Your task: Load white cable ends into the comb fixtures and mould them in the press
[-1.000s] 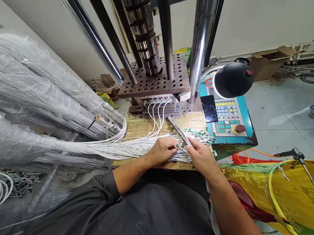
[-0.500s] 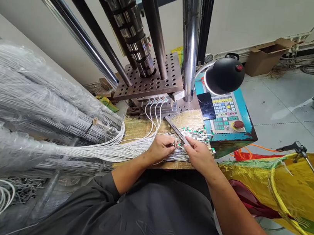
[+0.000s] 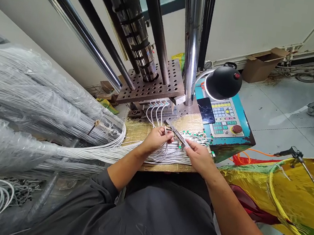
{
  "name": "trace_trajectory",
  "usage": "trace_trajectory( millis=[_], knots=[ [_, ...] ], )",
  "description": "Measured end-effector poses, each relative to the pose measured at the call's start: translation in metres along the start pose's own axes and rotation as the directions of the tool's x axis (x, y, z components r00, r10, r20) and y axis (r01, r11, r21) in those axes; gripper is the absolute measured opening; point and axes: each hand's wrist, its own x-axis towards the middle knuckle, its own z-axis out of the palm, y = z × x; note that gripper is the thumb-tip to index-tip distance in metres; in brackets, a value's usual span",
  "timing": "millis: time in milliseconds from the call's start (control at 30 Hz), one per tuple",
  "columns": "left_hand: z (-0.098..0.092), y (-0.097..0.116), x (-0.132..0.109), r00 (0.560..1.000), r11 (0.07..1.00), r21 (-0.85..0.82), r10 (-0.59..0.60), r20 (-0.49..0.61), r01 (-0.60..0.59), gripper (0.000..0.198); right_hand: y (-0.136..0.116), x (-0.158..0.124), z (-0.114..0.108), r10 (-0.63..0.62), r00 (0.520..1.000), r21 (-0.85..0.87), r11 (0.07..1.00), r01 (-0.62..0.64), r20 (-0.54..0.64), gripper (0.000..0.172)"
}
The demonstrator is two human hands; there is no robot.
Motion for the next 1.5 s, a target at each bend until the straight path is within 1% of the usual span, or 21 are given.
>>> trace_trajectory(
  millis=[100,167,267,333,400,467,567,633,700,800,900,967,1000,1067,1200,1300,1500],
  knots=[
    [0.002,0.014,0.009,0.993,0.991,-0.107,-0.076,0.095,0.086,0.046,0.001,0.001,0.001,0.005,1.0,-0.005,1.0,-0.004,0.013,0.059],
    [0.005,0.023,0.015,0.985,0.979,-0.155,-0.112,0.132,0.132,0.047,0.002,0.001,0.001,-0.006,1.0,0.011,1.0,0.006,0.019,0.059],
    [0.008,0.029,0.022,0.986,0.964,-0.218,-0.13,0.106,0.15,0.046,0.002,0.001,0.002,-0.027,0.999,0.057,0.998,0.025,0.031,0.058],
    [0.01,0.027,0.023,0.991,0.962,-0.246,-0.105,0.078,0.121,0.045,0.001,0.0,0.003,-0.025,0.999,0.069,0.997,0.023,0.029,0.058],
    [0.009,0.022,0.021,0.995,0.967,-0.237,-0.079,0.065,0.092,0.047,0.0,0.0,0.003,-0.019,1.0,0.068,0.998,0.018,0.018,0.057],
    [0.007,0.016,0.018,0.994,0.979,-0.182,-0.081,0.067,0.092,0.045,-0.001,0.0,0.003,-0.015,1.0,0.061,0.998,0.015,-0.005,0.055],
    [-0.001,0.009,0.013,0.993,0.994,-0.054,-0.094,0.074,0.098,0.036,-0.003,-0.001,0.004,-0.011,1.0,0.06,0.998,0.012,-0.012,0.056],
    [-0.006,0.007,0.011,0.995,0.997,0.055,-0.065,0.075,0.061,0.033,-0.003,-0.002,0.004,-0.008,1.0,0.053,0.999,0.008,0.003,0.057],
    [-0.012,0.006,0.01,0.997,0.982,0.186,-0.004,0.08,-0.01,0.032,-0.002,-0.001,0.003,-0.007,1.0,0.021,1.0,0.007,-0.003,0.057],
    [-0.02,0.007,0.007,0.989,0.916,0.386,0.063,0.134,-0.111,0.032,0.0,0.0,0.003,-0.027,0.999,-0.049,0.998,0.026,-0.036,0.058],
    [-0.026,0.012,0.002,0.971,0.799,0.571,0.062,0.231,-0.187,0.027,0.002,0.001,0.004,-0.042,0.998,-0.082,0.996,0.037,-0.057,0.06],
    [-0.03,0.017,0.0,0.955,0.717,0.657,0.041,0.294,-0.233,0.021,0.003,0.0,0.005,-0.033,0.997,-0.086,0.996,0.027,-0.073,0.06],
    [-0.031,0.019,-0.002,0.947,0.686,0.683,0.029,0.319,-0.251,0.018,0.003,0.0,0.005,-0.028,0.996,-0.083,0.996,0.021,-0.08,0.059],
    [-0.034,0.024,-0.003,0.935,0.654,0.706,0.008,0.354,-0.273,0.014,0.001,-0.001,0.006,-0.028,0.996,-0.077,0.997,0.021,-0.09,0.057],
    [-0.037,0.025,-0.004,0.926,0.643,0.712,-0.012,0.378,-0.282,0.012,-0.001,-0.001,0.007,-0.036,0.995,-0.074,0.997,0.03,-0.088,0.057],
    [-0.039,0.021,-0.002,0.932,0.635,0.721,-0.005,0.362,-0.277,0.015,-0.001,-0.001,0.007,-0.039,0.997,-0.084,0.996,0.034,-0.067,0.061],
    [-0.047,0.009,0.001,0.935,0.644,0.714,0.004,0.355,-0.274,0.018,0.0,0.0,0.006,-0.026,0.998,-0.098,0.995,0.02,-0.057,0.061]
  ],
)
